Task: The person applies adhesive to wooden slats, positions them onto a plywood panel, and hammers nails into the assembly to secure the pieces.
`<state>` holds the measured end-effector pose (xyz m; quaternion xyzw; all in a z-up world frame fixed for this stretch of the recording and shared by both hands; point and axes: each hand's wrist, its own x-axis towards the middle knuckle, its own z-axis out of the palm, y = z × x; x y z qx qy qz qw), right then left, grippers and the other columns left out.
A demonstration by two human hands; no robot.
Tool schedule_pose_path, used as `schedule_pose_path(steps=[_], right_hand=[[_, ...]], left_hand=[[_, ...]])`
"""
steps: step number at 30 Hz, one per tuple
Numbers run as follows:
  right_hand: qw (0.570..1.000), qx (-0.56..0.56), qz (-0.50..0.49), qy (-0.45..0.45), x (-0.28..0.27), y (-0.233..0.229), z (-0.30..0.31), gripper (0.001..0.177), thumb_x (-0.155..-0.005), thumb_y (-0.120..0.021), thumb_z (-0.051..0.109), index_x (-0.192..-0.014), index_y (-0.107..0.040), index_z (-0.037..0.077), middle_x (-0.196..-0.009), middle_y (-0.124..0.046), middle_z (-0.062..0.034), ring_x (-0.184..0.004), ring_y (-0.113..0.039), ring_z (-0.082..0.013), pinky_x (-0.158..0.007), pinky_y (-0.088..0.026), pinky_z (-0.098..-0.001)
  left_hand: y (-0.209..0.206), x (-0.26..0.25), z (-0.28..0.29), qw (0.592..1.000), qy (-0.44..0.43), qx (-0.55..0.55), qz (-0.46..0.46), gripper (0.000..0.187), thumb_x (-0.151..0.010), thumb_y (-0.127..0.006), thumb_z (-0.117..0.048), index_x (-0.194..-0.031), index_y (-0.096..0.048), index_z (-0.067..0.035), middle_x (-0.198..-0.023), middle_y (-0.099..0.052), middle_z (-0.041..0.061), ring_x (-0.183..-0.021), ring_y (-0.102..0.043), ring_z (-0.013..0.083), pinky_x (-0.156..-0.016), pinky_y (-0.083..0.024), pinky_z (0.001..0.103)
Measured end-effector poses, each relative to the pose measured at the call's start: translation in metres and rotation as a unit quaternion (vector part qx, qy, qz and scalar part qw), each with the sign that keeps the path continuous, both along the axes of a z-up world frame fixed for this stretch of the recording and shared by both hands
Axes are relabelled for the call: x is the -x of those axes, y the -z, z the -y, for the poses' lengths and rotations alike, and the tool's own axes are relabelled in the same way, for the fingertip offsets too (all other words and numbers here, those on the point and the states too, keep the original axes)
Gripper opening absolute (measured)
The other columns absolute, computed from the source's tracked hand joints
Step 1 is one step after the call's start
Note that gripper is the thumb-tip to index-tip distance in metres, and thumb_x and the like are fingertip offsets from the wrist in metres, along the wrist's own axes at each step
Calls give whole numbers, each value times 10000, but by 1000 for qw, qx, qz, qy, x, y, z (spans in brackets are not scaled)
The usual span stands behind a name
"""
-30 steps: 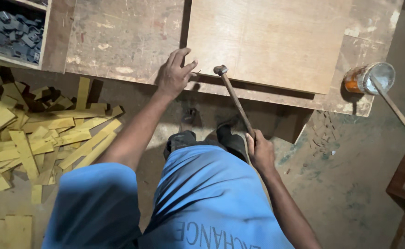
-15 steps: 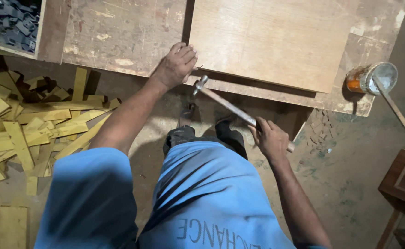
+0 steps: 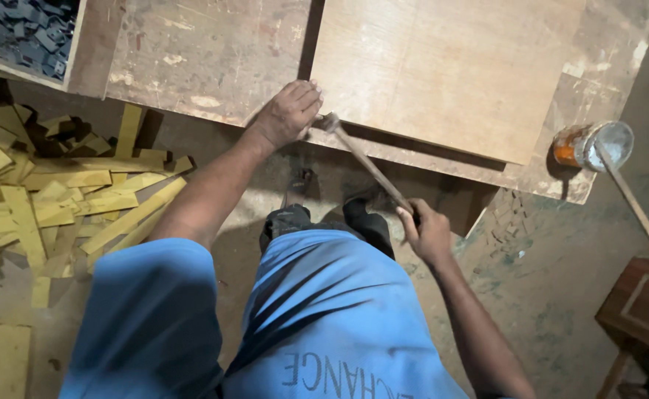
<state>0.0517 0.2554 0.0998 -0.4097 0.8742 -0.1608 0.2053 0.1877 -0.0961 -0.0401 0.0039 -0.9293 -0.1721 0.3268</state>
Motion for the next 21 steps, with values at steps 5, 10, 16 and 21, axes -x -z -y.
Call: schedule_pose_path(steps=[5, 10, 16, 21], right_hand=[[986, 153, 71, -1, -16, -13, -6, 224, -1027, -555, 228, -1099, -641, 35, -654, -621, -133, -540, -676, -289, -556, -527, -385], [992, 113, -15, -50, -13, 1, 6, 247, -1049, -545, 230, -1069, -635, 0, -673, -599, -188, -614, -650, -369, -579, -506, -444], [986, 160, -5, 38, -13, -17, 4, 359, -1092, -487, 328, -1018, -615, 0, -655, -596, -123, -584, -650, -268, -555, -492, -382], [901, 412, 102, -90, -27, -26, 9, 425, -1053, -448, 476, -934, -597, 96, -709, -561, -41, -543, -548, -140, -534, -438, -252]], left_hand=[[4, -1, -1, 1000, 9, -15, 3, 304, -821, -715, -69, -1087, -700, 77, -1169, -682, 204, -1192, -636, 356, -1073, -507, 451], [0, 0, 0, 1000, 2, -11, -1, 292, -818, -712, -66, -1077, -701, 70, -1168, -690, 199, -1181, -648, 344, -1065, -512, 434], [-2, 0, 3, 1000, 16, -9, -18, 310, -739, -701, -32, -1028, -700, 81, -1125, -694, 205, -1140, -658, 357, -1034, -538, 432], [-10, -2, 7, 996, 16, -92, -9, 334, -763, -781, -34, -1078, -704, 45, -1183, -677, 175, -1191, -631, 347, -1034, -542, 424]])
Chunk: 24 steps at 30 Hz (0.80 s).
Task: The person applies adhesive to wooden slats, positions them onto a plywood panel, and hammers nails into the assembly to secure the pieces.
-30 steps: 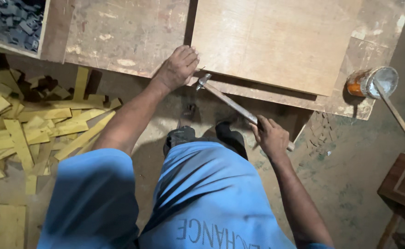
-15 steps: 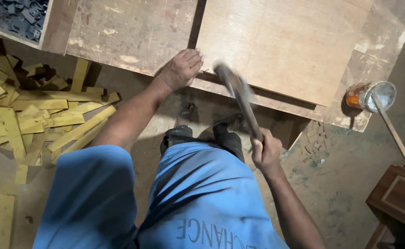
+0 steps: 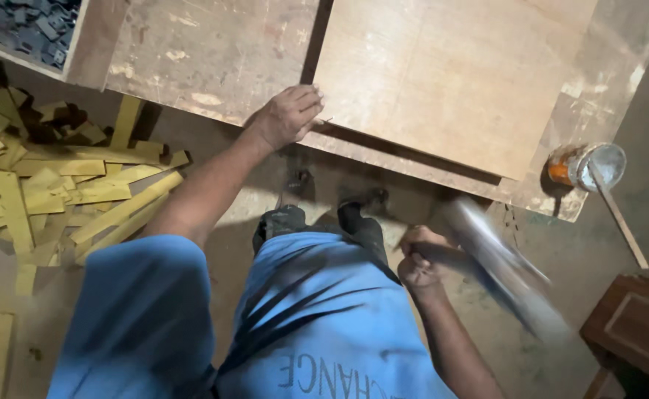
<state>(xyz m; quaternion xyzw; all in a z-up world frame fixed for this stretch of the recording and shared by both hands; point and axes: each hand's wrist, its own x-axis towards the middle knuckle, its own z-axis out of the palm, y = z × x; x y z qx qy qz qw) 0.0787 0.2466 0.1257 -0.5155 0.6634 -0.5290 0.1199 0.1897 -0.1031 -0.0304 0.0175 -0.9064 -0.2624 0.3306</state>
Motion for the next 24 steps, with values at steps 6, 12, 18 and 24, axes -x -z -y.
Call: schedule_pose_path(steps=[6, 12, 18, 24], right_hand=[[950, -296, -17, 100, -8, 12, -23, 208, -1051, -548, 197, -1056, -646, 14, -703, -602, -63, -588, -602, -173, -572, -483, -330], [929, -355, -23, 102, -3, 26, -35, 170, -1038, -559, 178, -1036, -640, 28, -692, -614, -107, -600, -609, -221, -575, -469, -362], [928, -354, -5, 121, 0, 27, -20, 172, -1029, -566, 179, -1011, -609, 14, -650, -611, -124, -542, -629, -228, -545, -487, -368], [929, -349, -1, 123, -2, 31, -6, 166, -1020, -602, 166, -1042, -641, 7, -626, -573, -162, -511, -602, -262, -533, -476, -381]], left_hand=[[7, 0, -38, 971, -164, -170, 34, 391, -724, -868, -139, -1078, -705, -114, -1230, -644, 215, -1123, -633, 322, -919, -508, 453], [34, 10, -54, 903, -157, -392, 81, 450, -837, -724, 21, -1255, -647, -128, -1199, -721, 106, -959, -755, 257, -789, -571, 368], [50, 9, -55, 925, -141, -350, 36, 380, -900, -647, 110, -1226, -639, -84, -1117, -697, 115, -900, -753, 224, -710, -573, 322], [49, 11, -55, 904, -124, -403, 69, 269, -983, -597, 90, -1190, -677, -62, -951, -599, 97, -654, -622, 221, -728, -612, 254]])
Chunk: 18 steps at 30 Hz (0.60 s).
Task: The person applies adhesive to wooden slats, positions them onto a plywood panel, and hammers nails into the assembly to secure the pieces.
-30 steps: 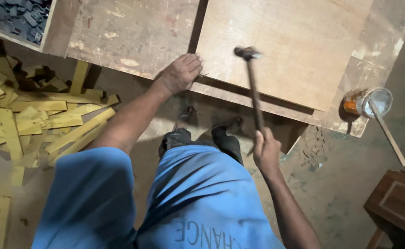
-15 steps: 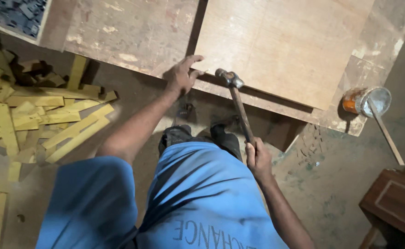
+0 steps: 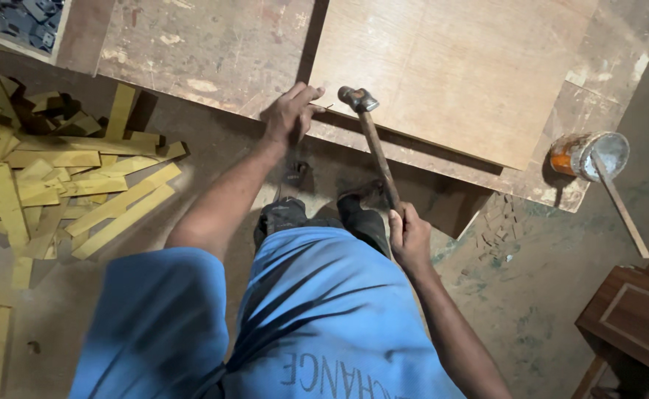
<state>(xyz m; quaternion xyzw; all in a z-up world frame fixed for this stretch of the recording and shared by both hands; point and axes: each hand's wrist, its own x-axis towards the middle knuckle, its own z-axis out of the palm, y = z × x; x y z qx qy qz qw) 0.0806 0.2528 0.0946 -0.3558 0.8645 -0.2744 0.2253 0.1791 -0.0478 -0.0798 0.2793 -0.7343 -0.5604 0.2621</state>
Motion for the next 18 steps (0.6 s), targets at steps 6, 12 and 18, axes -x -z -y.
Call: schedule_pose_path(steps=[6, 12, 18], right_hand=[[999, 0, -26, -31, -1, 11, -10, 169, -1016, -607, 182, -1044, -653, 22, -659, -588, -205, -540, -631, -326, -538, -475, -406], [992, -110, -51, -21, -2, 18, 2, 258, -1085, -618, 243, -976, -600, 10, -735, -604, -264, -721, -616, -468, -585, -460, -478], [996, 84, -19, -7, 5, -17, -3, 310, -1064, -538, 279, -925, -598, 9, -647, -634, -136, -552, -678, -280, -531, -528, -390]], left_hand=[[0, 0, -6, 987, -33, 77, -135, 466, -875, -443, 206, -1229, -647, -19, -996, -582, 157, -851, -674, 283, -792, -650, 314], [-4, -1, -10, 987, -58, 126, -78, 405, -887, -541, 165, -1206, -659, -55, -974, -590, 158, -861, -680, 337, -739, -611, 380], [-11, -3, -10, 983, -72, 161, -43, 344, -879, -637, 114, -1183, -677, -42, -968, -597, 169, -853, -654, 387, -716, -540, 445]])
